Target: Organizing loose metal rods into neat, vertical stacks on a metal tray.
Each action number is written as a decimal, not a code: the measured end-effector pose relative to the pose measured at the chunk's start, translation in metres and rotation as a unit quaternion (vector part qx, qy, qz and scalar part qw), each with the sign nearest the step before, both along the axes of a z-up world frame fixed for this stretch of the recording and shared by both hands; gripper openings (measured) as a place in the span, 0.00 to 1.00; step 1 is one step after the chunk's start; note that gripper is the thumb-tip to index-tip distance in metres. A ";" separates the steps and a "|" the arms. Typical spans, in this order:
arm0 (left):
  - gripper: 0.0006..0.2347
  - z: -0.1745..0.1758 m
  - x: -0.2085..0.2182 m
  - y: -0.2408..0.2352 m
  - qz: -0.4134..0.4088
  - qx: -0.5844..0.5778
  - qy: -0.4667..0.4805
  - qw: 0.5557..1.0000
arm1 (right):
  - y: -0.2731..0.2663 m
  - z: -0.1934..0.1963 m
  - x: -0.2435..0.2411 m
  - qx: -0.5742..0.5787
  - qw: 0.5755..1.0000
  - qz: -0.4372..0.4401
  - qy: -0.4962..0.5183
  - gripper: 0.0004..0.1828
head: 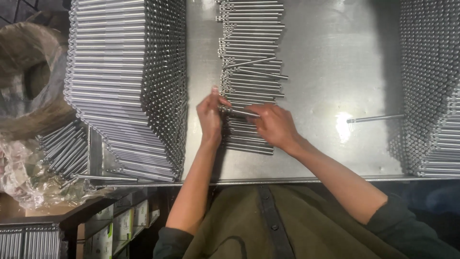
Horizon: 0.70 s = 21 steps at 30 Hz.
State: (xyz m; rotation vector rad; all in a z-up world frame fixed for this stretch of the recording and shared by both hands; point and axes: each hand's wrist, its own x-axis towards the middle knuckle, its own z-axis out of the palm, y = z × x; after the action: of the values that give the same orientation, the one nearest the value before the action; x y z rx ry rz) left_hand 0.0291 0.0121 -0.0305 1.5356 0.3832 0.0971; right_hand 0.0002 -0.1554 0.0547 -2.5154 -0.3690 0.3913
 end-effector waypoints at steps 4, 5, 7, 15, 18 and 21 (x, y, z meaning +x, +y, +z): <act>0.21 0.002 0.009 0.011 0.081 0.031 -0.069 0.994 | -0.017 -0.038 0.016 -0.129 0.960 -0.008 -0.247 0.16; 0.19 0.007 0.010 0.008 0.031 -0.003 -0.029 0.999 | -0.013 -0.026 0.010 -0.095 0.977 -0.009 -0.189 0.15; 0.18 0.003 0.001 0.005 -0.024 -0.038 0.024 0.999 | -0.005 -0.020 -0.008 -0.062 0.991 -0.014 -0.119 0.14; 0.20 -0.004 -0.005 -0.012 0.023 -0.040 0.010 0.999 | 0.002 -0.032 -0.015 0.025 0.998 -0.056 0.035 0.09; 0.21 -0.001 -0.007 -0.013 0.024 -0.069 0.037 0.997 | -0.002 -0.045 0.001 0.190 0.973 -0.077 0.103 0.11; 0.21 0.005 -0.013 -0.025 0.019 -0.053 0.050 0.997 | 0.004 -0.021 -0.013 0.022 0.999 -0.034 0.013 0.10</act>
State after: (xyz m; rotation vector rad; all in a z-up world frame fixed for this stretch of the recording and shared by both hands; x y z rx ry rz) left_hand 0.0163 -0.0127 -0.0252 1.4316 0.4911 0.0290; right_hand -0.0132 -0.1512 0.0341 -2.4701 -0.2768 0.3850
